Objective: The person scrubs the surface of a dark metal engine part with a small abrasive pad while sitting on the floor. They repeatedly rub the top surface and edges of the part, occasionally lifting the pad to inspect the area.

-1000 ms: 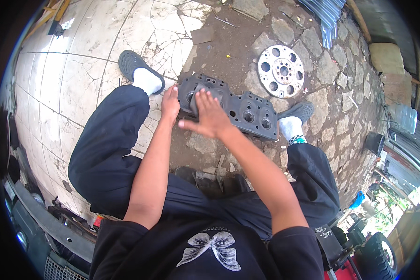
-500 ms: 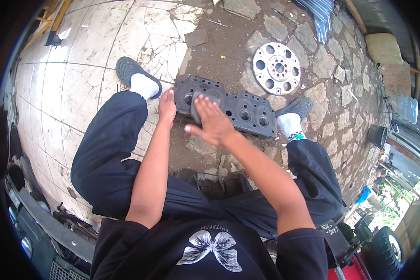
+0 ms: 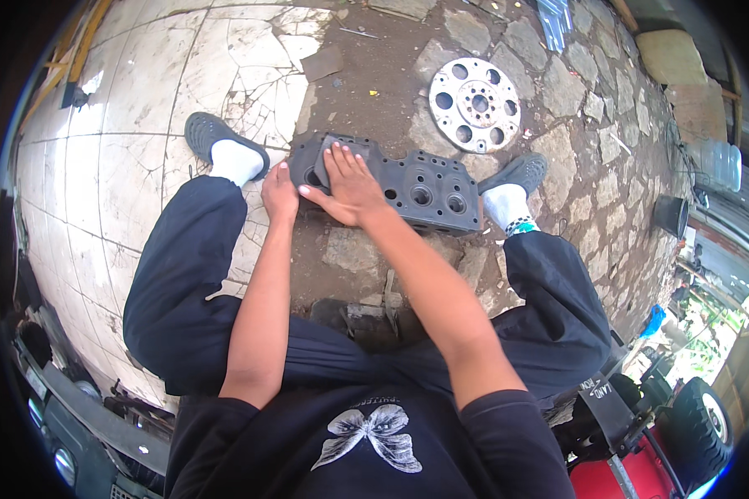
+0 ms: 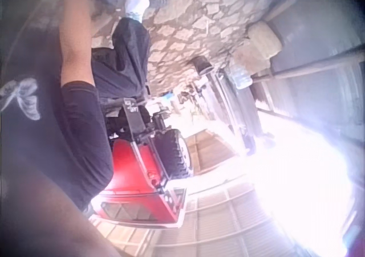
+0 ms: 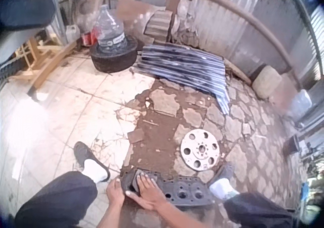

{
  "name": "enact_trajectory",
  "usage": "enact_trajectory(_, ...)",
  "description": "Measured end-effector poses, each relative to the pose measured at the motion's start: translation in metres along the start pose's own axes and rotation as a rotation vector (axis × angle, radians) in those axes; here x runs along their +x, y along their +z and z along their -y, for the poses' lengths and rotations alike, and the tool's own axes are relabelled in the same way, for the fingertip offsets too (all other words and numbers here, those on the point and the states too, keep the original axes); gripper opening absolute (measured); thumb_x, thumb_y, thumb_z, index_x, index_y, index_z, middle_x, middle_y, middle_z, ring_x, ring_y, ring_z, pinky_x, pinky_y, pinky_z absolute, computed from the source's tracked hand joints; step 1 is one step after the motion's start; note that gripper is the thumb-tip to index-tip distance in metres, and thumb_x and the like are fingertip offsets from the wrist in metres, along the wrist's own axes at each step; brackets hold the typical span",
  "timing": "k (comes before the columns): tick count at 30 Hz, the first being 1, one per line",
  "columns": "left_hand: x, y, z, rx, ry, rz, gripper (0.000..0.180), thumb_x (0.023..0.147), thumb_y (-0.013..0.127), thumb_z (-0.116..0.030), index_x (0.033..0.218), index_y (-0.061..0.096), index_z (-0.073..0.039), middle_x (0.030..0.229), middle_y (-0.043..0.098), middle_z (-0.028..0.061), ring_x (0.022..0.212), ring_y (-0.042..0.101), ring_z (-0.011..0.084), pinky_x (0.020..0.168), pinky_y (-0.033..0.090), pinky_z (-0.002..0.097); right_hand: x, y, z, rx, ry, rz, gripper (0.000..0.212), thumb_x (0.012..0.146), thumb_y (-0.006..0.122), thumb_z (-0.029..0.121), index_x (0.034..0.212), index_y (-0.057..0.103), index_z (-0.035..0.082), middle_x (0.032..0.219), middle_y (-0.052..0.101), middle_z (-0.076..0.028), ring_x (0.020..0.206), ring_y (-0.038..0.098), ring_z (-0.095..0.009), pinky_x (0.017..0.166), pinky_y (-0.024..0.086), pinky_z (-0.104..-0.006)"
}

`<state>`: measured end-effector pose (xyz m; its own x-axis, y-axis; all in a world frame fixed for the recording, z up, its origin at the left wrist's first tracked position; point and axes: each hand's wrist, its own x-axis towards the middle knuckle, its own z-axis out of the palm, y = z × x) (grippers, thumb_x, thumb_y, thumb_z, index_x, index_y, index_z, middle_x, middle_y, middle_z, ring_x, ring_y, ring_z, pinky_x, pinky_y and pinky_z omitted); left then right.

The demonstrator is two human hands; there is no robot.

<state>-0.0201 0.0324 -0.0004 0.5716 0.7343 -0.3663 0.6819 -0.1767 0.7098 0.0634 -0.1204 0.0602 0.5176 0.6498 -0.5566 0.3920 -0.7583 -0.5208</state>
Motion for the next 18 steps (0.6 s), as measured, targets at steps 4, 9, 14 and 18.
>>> enact_trajectory(4, 0.006, -0.002, 0.018, 0.024, 0.017, 0.013, 0.042, 0.112, 0.049, -0.029, 0.129, 0.074, 0.0, 0.124, 0.075, 0.0258, 0.119, 0.069, 0.0448, 0.105, 0.051, 0.0494, -0.032, 0.008, 0.015, -0.103, -0.151, 0.09, 0.125, 0.096, 0.024, 0.094, 0.172, 0.013, -0.004, 0.181, 0.013, -0.024, 0.169, 0.008, -0.035, 0.138, 0.01, -0.0441)
enact_trajectory(9, 0.008, -0.001, 0.027, 0.06, 0.024, -0.002, 0.044, 0.113, 0.049, -0.031, 0.13, 0.073, 0.002, 0.126, 0.074, 0.0259, 0.12, 0.069, 0.0442, 0.106, 0.05, 0.049, -0.02, -0.003, -0.019, -0.144, -0.008, 0.051, 0.125, 0.096, 0.023, 0.094, 0.173, 0.009, -0.003, 0.182, 0.009, -0.022, 0.17, 0.007, -0.032, 0.138, 0.01, -0.043)
enact_trajectory(14, 0.013, -0.002, 0.02, 0.05, 0.068, 0.062, 0.046, 0.113, 0.048, -0.032, 0.133, 0.071, 0.003, 0.129, 0.073, 0.0259, 0.125, 0.067, 0.043, 0.11, 0.049, 0.048, 0.009, -0.009, -0.004, -0.09, 0.082, 0.044, 0.122, 0.098, 0.024, 0.092, 0.173, 0.01, -0.004, 0.182, 0.01, -0.022, 0.17, 0.006, -0.033, 0.138, 0.009, -0.0431)
enact_trajectory(18, 0.014, -0.005, 0.027, 0.07, 0.048, 0.026, 0.045, 0.113, 0.048, -0.03, 0.134, 0.071, 0.003, 0.131, 0.073, 0.0253, 0.127, 0.066, 0.042, 0.111, 0.048, 0.0472, -0.055, 0.003, 0.02, -0.13, -0.095, 0.106, 0.123, 0.098, 0.021, 0.092, 0.173, 0.009, -0.004, 0.182, 0.01, -0.022, 0.17, 0.006, -0.033, 0.138, 0.008, -0.0432)
